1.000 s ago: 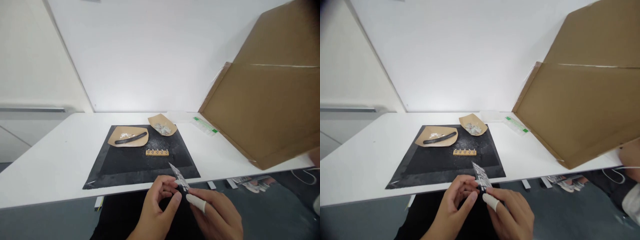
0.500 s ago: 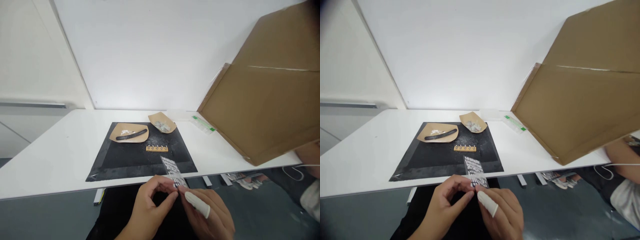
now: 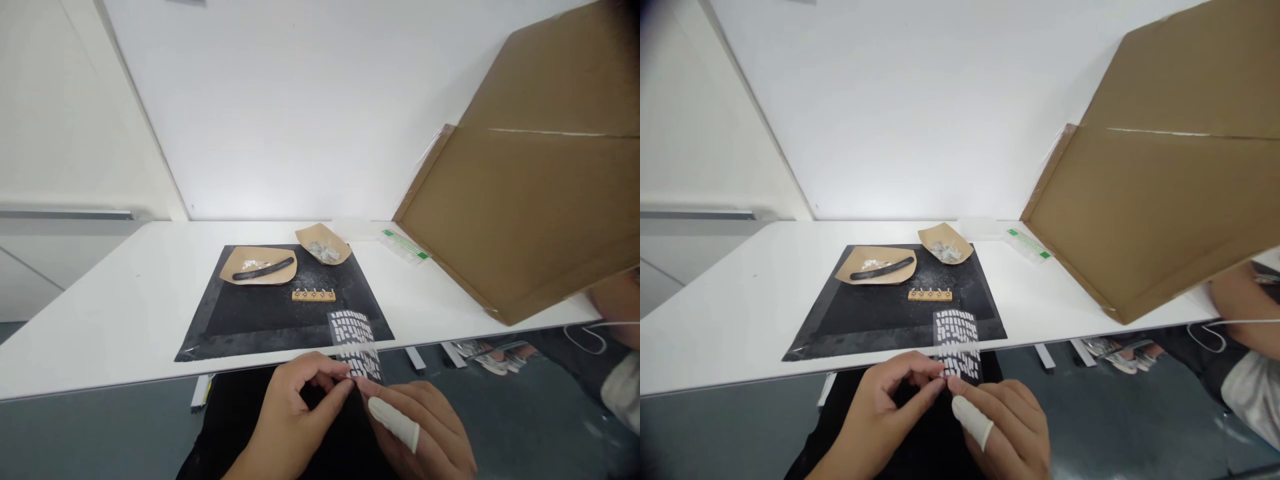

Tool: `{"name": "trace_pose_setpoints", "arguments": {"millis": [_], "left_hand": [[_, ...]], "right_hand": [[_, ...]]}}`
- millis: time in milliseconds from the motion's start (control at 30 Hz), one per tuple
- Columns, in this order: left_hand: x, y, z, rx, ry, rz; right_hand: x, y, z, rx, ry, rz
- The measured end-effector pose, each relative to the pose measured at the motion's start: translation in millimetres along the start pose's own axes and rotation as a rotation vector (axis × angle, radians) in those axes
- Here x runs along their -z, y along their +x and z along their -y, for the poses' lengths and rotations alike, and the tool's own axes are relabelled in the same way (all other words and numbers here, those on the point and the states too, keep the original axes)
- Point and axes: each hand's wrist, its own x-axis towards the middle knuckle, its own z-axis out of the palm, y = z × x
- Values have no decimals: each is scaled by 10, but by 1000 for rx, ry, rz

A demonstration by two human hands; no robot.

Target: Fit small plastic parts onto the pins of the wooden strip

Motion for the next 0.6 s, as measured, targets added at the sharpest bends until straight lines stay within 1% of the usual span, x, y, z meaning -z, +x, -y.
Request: {"name": "trace_pose_setpoints", "arguments": {"millis": [133,233,367,500,600], "left_hand": [[4,-11,5,-13,26,-13],[5,-28,11,-20,50,-12],[17,-13,17,-40,88,-10],[16,41,17,-26,85,18],[29,104,15,-13,74,-18]], "right_hand": [[33,89,15,56,28,46],[26,111,7,89,22,44],[2,137,-12,95,-2,58],[-18,173,-36,94,-7,53],[-35,160,-108,97,-19,68]]}}
